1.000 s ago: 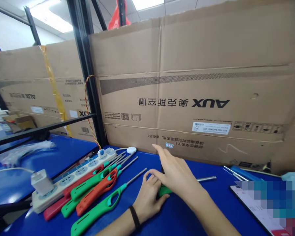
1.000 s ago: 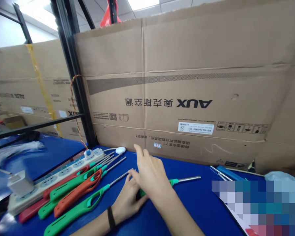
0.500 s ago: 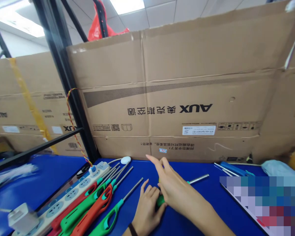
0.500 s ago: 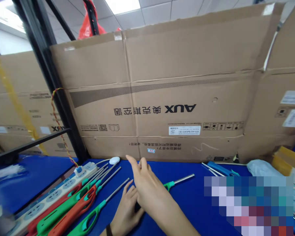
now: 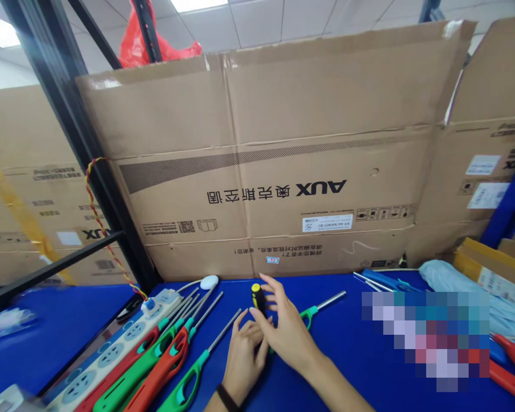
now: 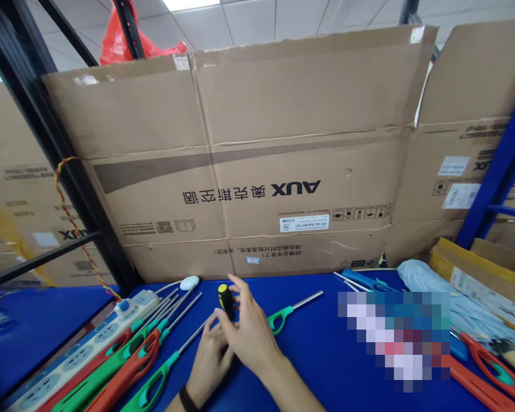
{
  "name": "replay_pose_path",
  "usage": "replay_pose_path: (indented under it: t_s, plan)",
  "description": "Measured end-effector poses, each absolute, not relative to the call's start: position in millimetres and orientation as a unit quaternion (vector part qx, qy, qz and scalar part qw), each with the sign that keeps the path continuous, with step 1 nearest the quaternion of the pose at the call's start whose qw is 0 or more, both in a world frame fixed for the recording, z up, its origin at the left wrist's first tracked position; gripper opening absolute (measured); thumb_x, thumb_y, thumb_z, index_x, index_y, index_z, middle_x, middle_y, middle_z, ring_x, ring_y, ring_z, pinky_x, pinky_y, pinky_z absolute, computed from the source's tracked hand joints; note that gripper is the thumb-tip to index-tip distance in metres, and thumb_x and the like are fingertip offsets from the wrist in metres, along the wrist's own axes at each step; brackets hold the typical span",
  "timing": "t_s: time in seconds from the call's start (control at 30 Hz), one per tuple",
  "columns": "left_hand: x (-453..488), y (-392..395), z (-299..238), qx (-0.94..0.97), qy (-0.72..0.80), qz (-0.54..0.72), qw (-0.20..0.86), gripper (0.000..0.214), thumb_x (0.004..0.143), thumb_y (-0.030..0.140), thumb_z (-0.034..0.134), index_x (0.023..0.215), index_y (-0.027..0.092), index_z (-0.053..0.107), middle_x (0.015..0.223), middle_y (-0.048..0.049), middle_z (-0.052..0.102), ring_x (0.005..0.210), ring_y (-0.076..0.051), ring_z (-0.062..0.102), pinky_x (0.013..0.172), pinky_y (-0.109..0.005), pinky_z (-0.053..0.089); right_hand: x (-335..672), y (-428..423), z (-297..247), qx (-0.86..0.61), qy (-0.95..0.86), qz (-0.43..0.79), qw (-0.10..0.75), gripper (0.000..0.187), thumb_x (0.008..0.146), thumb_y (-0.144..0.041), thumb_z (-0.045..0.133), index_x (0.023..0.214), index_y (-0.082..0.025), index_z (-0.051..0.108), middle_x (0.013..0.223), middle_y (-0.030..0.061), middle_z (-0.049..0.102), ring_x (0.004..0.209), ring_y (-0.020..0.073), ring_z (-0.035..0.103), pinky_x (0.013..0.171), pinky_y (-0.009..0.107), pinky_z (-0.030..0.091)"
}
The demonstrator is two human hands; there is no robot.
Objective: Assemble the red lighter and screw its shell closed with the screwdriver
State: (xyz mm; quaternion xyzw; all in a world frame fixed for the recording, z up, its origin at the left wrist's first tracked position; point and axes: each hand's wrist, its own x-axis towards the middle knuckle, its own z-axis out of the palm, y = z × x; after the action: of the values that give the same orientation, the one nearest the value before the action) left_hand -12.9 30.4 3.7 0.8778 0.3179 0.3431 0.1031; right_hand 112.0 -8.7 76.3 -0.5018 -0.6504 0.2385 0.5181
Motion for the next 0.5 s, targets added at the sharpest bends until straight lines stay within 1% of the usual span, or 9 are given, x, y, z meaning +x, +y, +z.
replay_pose_path:
  t_s: [0.07, 0.1, 0.13, 0.2, 0.23, 0.27, 0.33, 0.4, 0.5]
  plan:
    - [-14, 31, 4, 0.883, 0.318, 0.331, 0.100, 0.030, 0.084, 0.015, 0.044, 0.095, 0.027, 0.069, 0.085, -0.0029, 0.074, 0.083, -0.023, 0.067, 0.102, -0.060, 0.031, 107, -11, 62, -0.504, -0.601, 0.237, 0.573, 0.025, 0.085, -0.022, 0.051, 0.109, -0.022, 0.046, 0.106, 0.0090, 0.063, 0.095, 0.0187, 0.064, 0.078, 0.032, 0.055]
    - [-14, 31, 4, 0.885, 0.316, 0.329, 0.095, 0.030, 0.083, 0.015, 0.044, 0.097, 0.027, 0.068, 0.088, -0.0034, 0.074, 0.086, -0.024, 0.067, 0.101, -0.061, 0.030, 105, -12, 57, -0.505, -0.591, 0.224, 0.588, 0.020, 0.084, -0.023, 0.052, 0.104, -0.022, 0.048, 0.100, 0.0075, 0.066, 0.092, 0.0183, 0.065, 0.076, 0.030, 0.056]
    - [-14, 31, 3, 0.885, 0.316, 0.330, 0.091, 0.031, 0.083, 0.015, 0.045, 0.099, 0.027, 0.068, 0.090, -0.0041, 0.074, 0.090, -0.025, 0.066, 0.101, -0.062, 0.029, 104, -14, 53, -0.508, -0.588, 0.206, 0.594, 0.021, 0.083, -0.023, 0.055, 0.102, -0.022, 0.048, 0.096, 0.0060, 0.067, 0.090, 0.0179, 0.066, 0.075, 0.030, 0.056]
    - [-14, 31, 1, 0.883, 0.315, 0.338, 0.087, 0.034, 0.079, 0.012, 0.046, 0.102, 0.026, 0.067, 0.094, -0.0062, 0.073, 0.095, -0.027, 0.065, 0.100, -0.065, 0.028, 101, -16, 51, -0.520, -0.593, 0.175, 0.589, 0.033, 0.078, -0.024, 0.062, 0.108, -0.023, 0.048, 0.093, 0.0035, 0.069, 0.086, 0.0172, 0.067, 0.076, 0.029, 0.055]
    - [-13, 30, 0, 0.880, 0.316, 0.343, 0.087, 0.035, 0.077, 0.011, 0.047, 0.101, 0.026, 0.067, 0.095, -0.0070, 0.073, 0.096, -0.028, 0.065, 0.100, -0.066, 0.028, 100, -17, 51, -0.525, -0.599, 0.164, 0.582, 0.036, 0.076, -0.024, 0.063, 0.109, -0.023, 0.048, 0.093, 0.0027, 0.069, 0.085, 0.0170, 0.067, 0.076, 0.028, 0.055]
    - [-13, 30, 0, 0.878, 0.317, 0.347, 0.089, 0.035, 0.076, 0.010, 0.047, 0.100, 0.025, 0.068, 0.095, -0.0073, 0.073, 0.096, -0.028, 0.065, 0.099, -0.066, 0.028, 100, -18, 51, -0.526, -0.608, 0.153, 0.574, 0.034, 0.077, -0.024, 0.063, 0.108, -0.023, 0.051, 0.093, 0.0024, 0.070, 0.085, 0.0170, 0.067, 0.077, 0.028, 0.055]
    - [-12, 29, 2, 0.877, 0.315, 0.352, 0.091, 0.034, 0.075, 0.009, 0.047, 0.094, 0.025, 0.069, 0.095, -0.0069, 0.073, 0.097, -0.028, 0.064, 0.100, -0.066, 0.027, 100, -17, 51, -0.526, -0.625, 0.133, 0.561, 0.024, 0.079, -0.022, 0.059, 0.103, -0.023, 0.056, 0.096, 0.0030, 0.070, 0.089, 0.0175, 0.067, 0.079, 0.029, 0.054]
    - [-13, 27, 5, 0.877, 0.308, 0.356, 0.093, 0.031, 0.076, 0.010, 0.047, 0.092, 0.025, 0.069, 0.095, -0.0063, 0.073, 0.098, -0.027, 0.064, 0.101, -0.065, 0.026, 102, -15, 48, -0.526, -0.628, 0.122, 0.560, 0.022, 0.082, -0.021, 0.055, 0.104, -0.022, 0.057, 0.100, 0.0045, 0.070, 0.091, 0.0179, 0.066, 0.080, 0.030, 0.053]
    - [-13, 25, 9, 0.872, 0.295, 0.375, 0.111, 0.028, 0.083, 0.015, 0.047, 0.102, 0.024, 0.066, 0.102, -0.0063, 0.071, 0.096, -0.023, 0.065, 0.106, -0.060, 0.025, 109, -11, 42, -0.530, -0.603, 0.134, 0.581, 0.022, 0.084, -0.023, 0.053, 0.106, -0.020, 0.055, 0.097, 0.0065, 0.070, 0.088, 0.0181, 0.067, 0.077, 0.029, 0.055]
